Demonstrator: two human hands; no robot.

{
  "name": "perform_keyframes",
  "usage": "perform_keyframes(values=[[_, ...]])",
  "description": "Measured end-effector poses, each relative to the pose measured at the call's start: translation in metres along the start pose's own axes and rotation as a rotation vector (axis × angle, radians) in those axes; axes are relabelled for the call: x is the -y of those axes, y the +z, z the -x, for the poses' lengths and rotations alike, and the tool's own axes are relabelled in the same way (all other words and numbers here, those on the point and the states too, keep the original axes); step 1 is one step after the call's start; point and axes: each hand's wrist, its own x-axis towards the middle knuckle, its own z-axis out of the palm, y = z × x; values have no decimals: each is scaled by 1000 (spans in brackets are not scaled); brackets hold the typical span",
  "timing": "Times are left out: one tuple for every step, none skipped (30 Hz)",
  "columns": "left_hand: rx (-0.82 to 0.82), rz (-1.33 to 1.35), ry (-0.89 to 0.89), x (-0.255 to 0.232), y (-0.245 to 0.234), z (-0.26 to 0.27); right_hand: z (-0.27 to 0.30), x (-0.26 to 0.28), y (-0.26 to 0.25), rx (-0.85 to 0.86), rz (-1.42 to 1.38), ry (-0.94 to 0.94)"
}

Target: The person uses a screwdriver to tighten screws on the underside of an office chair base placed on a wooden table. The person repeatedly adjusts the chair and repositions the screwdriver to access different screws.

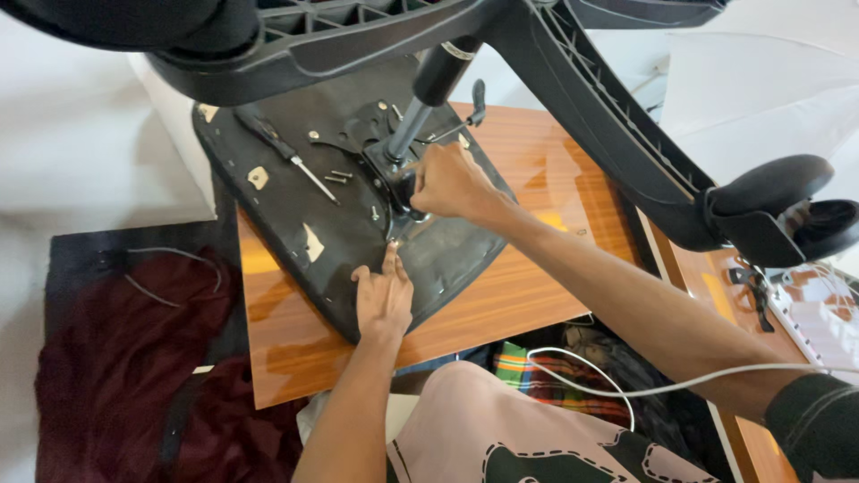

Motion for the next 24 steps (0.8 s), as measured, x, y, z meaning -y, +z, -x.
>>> perform_keyframes(values=[[15,-10,-4,1,-1,0,-1,4,3,-8,12,42],[31,-19,-7,1,-2,0,-2,8,6,-17,25,84],[43,-33,-5,1,-5,-1,-2,9,6,-31,36,131],[42,-36,-4,1,-7,-2,-2,9,6,-2,36,93],[43,-39,-3,1,-9,-2,-2,9,6,29,36,54],[44,-42,-2,1,-10,-2,-2,9,6,60,36,16],[53,-36,-4,1,-12,-2,-3,7,3,119,15,-30],[62,-30,-5,1,-13,-2,-5,2,-4,177,-6,-76],[71,-22,-6,0,-14,-2,-5,-4,-11,236,-25,-121],[58,-29,-9,1,-15,-3,-5,-10,-18,205,-49,-262],[48,-35,-13,1,-15,-2,-4,-15,-24,175,-75,-402],[39,-42,-17,2,-15,-1,-3,-17,-25,144,-102,-542],[61,-44,-10,2,-17,-2,-2,-18,-27,138,-70,-551],[82,-47,-3,2,-19,-3,-1,-21,-29,131,-39,-560],[107,-50,5,2,-20,-2,1,-23,-30,126,-10,-568],[103,-47,3,2,-20,-1,1,-23,-31,147,-8,-545],[97,-43,2,3,-21,-1,0,-24,-33,166,-3,-522],[90,-40,1,3,-21,-1,0,-25,-34,186,1,-500],[97,-38,4,3,-22,-1,1,-24,-34,185,4,-469],[105,-35,8,3,-22,0,2,-23,-33,185,6,-439],[113,-34,9,5,-22,0,2,-21,-31,184,7,-410],[104,-42,3,5,-23,1,2,-20,-29,155,-4,-399],[92,-49,1,4,-23,1,3,-19,-28,126,-12,-384],[80,-57,-1,3,-23,1,3,-19,-27,96,-21,-368]])
